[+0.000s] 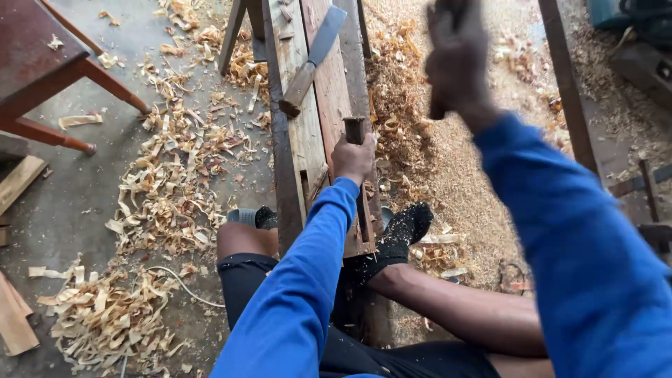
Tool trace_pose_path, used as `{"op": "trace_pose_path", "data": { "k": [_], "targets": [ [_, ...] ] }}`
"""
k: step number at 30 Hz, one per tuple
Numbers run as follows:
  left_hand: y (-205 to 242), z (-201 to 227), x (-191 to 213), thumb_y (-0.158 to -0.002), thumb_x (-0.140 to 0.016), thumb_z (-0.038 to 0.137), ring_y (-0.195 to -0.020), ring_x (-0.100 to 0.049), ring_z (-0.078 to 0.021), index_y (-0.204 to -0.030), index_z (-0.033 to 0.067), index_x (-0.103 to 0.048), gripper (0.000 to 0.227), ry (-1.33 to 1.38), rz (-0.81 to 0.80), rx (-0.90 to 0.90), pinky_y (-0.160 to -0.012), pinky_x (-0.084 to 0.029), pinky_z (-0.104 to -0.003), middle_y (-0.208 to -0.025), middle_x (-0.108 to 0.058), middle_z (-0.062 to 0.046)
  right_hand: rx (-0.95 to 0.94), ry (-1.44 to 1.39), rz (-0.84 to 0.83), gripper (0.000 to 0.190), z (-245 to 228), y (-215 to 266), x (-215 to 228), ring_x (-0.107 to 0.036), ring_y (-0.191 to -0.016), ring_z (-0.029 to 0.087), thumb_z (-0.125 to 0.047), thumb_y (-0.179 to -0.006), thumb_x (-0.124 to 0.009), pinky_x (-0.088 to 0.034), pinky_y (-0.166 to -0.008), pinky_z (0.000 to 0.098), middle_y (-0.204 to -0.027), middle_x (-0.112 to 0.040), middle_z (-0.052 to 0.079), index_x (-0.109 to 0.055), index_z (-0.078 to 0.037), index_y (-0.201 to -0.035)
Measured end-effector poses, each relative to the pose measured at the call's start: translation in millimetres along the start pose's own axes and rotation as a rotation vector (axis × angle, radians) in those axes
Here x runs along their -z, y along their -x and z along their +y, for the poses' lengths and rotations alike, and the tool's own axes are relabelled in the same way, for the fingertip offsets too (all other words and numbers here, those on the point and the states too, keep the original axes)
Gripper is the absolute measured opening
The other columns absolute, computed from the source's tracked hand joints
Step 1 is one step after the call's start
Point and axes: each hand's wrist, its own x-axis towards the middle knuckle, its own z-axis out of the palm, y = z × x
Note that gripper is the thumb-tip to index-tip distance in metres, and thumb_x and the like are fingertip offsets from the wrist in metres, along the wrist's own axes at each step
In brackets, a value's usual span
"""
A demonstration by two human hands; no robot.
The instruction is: Using a hammer and chisel to carve out rectangular slots in a long wooden plank on a workbench.
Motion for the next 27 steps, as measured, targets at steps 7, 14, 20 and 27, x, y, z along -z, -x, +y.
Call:
{"op": "trace_pose_path", "data": {
  "k": [7, 14, 20, 27],
  "targets": [
    [0.2, -12.2, -9.2, -0.086, -0.072, 0.043, -0.085, -0.074, -0.0362, -0.100, 0.0059, -0.074, 0.040, -0.125, 0.030, -0.011, -0.081, -0.059, -0.047, -0.092, -0.076, -0.019, -0.513, 0.994, -1.298, 0.030, 6.6, 7.7, -31.6, -0.066, -0.084, 0.028, -0.019, -0.092, -0.069, -0.053, -0.078, 0.0461, -0.097, -0.070, 0.017, -0.063, -0.004, -0.118],
    [16.7, -2.4, 5.8, -0.085, -0.066, 0.039, -0.083, -0.078, -0.0357, -0.104, 0.0087, -0.071, 0.037, 0.040, -0.087, 0.079, -0.077, -0.062, -0.046, -0.090, -0.078, -0.016, -0.678, 0.791, -0.886, 0.032, 29.5, 20.7, -37.8, -0.061, -0.068, 0.022, -0.030, -0.100, -0.060, -0.056, -0.060, 0.0434, -0.084, -0.065, 0.011, -0.059, -0.001, -0.114],
    [60.6, 14.5, 16.2, -0.088, -0.072, 0.037, -0.078, -0.075, -0.0342, -0.098, 0.0075, -0.073, 0.031, 0.066, -0.053, -0.196, -0.068, -0.059, -0.046, -0.084, -0.076, -0.016, -0.584, 0.857, -1.053, 0.032, -40.7, 52.1, 13.8, -0.064, -0.067, 0.025, -0.022, -0.087, -0.073, -0.053, -0.062, 0.0439, -0.078, -0.066, 0.012, -0.061, -0.007, -0.112],
    [185.6, -17.6, 56.6, -0.080, -0.076, 0.020, -0.072, -0.066, -0.0293, -0.094, 0.0125, -0.069, 0.018, 0.176, -0.466, -1.014, -0.065, -0.052, -0.043, -0.083, -0.066, -0.009, -0.819, 0.515, -0.529, 0.036, -101.6, 164.3, 102.8, -0.052, -0.055, 0.017, -0.026, -0.084, -0.080, -0.044, -0.047, 0.0389, -0.067, -0.053, 0.006, -0.060, -0.005, -0.106]
  ]
}}
